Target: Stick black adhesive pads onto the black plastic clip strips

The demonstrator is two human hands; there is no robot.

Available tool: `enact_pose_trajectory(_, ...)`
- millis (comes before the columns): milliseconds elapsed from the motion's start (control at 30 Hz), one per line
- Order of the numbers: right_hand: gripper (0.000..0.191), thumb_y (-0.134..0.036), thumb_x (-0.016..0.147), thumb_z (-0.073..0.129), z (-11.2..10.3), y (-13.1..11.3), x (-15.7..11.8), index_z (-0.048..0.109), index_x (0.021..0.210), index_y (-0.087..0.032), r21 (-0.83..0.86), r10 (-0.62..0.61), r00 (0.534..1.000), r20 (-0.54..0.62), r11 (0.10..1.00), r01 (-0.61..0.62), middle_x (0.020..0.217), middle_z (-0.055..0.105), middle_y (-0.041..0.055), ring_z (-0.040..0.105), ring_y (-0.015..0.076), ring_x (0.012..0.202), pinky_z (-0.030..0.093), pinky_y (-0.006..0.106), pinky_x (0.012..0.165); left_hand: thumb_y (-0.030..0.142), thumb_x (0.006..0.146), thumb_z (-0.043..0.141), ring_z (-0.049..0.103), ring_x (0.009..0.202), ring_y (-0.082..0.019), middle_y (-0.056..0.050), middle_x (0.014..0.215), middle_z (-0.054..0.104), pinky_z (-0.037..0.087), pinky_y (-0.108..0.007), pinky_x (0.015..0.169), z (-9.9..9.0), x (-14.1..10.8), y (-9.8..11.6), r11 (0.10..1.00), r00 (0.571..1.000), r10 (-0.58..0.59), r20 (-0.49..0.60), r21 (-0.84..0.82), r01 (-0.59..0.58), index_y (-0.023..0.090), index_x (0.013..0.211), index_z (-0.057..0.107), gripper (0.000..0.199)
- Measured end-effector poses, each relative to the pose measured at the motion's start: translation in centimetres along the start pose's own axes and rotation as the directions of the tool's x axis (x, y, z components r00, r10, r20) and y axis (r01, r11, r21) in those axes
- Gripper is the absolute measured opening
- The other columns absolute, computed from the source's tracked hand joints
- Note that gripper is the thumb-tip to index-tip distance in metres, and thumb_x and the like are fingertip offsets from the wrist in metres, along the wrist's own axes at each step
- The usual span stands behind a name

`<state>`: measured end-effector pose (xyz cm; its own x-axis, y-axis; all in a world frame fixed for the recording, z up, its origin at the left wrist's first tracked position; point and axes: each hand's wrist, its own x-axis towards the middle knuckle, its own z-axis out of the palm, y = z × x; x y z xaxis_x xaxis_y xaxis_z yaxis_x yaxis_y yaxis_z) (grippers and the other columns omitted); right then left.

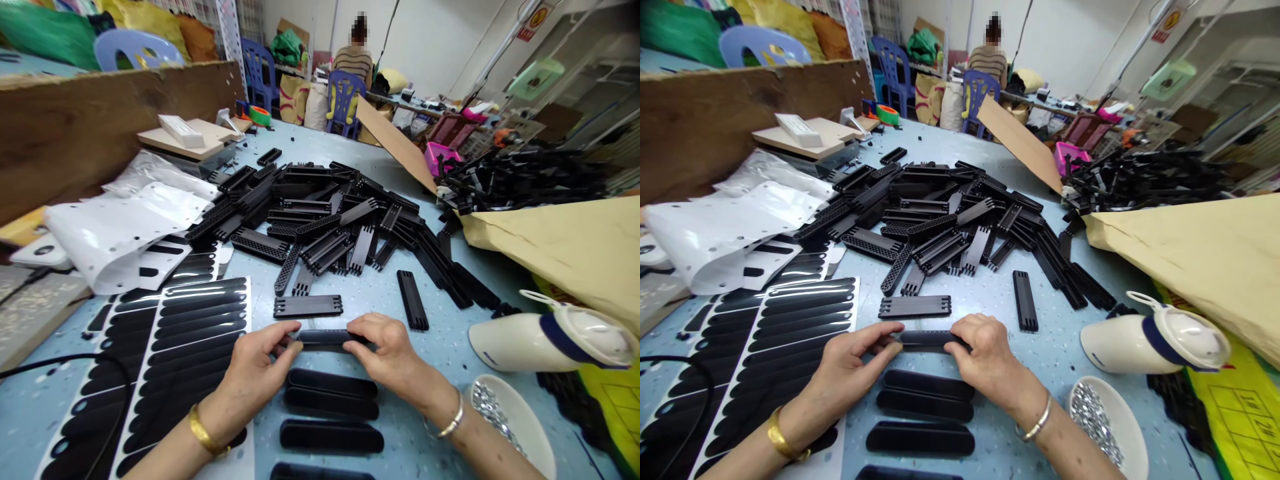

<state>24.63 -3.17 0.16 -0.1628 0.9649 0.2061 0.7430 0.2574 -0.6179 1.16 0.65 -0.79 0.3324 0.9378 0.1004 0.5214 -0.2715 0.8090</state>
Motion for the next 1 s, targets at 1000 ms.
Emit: enact_pose_trajectory(1000, 0.007, -0.018, 0.079, 0.071, 0.3, 0.7, 0.0, 0.075, 0.084, -0.021, 0.051, -0.007, 1.000, 0.012, 0.999, 0.006, 0.080, 0.074, 0.0043, 0.067, 0.0199, 0.073, 0.054, 0.032, 0.070, 0.020, 0.084, 0.058, 0.075, 0.085, -0.019, -0.001, 0.093, 0.079, 0.061, -0.030, 0.080, 0.1, 0.3, -1.1, 0.972, 0.972, 0.234, 0.009, 0.007, -0.234, 0.024, 0.091, 0.076, 0.020)
